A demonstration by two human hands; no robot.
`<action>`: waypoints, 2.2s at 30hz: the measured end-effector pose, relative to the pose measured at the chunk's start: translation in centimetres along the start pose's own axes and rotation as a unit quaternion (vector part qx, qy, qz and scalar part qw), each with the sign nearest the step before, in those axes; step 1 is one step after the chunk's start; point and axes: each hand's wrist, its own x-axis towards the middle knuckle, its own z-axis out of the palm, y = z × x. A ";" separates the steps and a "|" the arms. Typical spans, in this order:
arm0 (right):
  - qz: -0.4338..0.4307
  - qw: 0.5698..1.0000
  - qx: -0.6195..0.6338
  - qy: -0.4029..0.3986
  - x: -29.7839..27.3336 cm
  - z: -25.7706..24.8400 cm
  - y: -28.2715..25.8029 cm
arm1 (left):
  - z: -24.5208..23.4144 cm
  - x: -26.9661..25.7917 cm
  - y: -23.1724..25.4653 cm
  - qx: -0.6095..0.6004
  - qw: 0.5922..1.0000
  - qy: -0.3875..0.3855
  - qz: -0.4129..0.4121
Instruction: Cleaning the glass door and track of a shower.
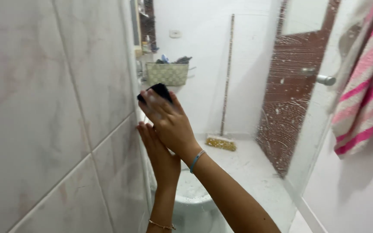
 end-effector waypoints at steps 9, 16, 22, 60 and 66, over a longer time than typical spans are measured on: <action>0.041 0.997 -0.055 0.020 -7.8 -6.7 7.3 | 5.2 -2.3 8.6 0.004 0.997 -0.072 0.018; 0.125 0.983 -0.112 0.068 -14.4 -12.6 16.5 | 13.3 -4.0 16.4 -0.013 0.985 -0.115 0.125; 0.241 0.955 -0.133 0.111 -19.7 -16.9 20.3 | 17.6 -5.9 22.5 0.069 0.963 -0.152 0.212; 0.435 0.847 0.094 0.292 -16.0 -23.6 27.8 | 18.7 -5.9 25.5 0.131 0.930 -0.221 0.264; 0.523 0.803 0.145 0.247 -13.8 -24.9 29.4 | 18.7 -6.2 25.4 0.129 0.930 -0.219 0.267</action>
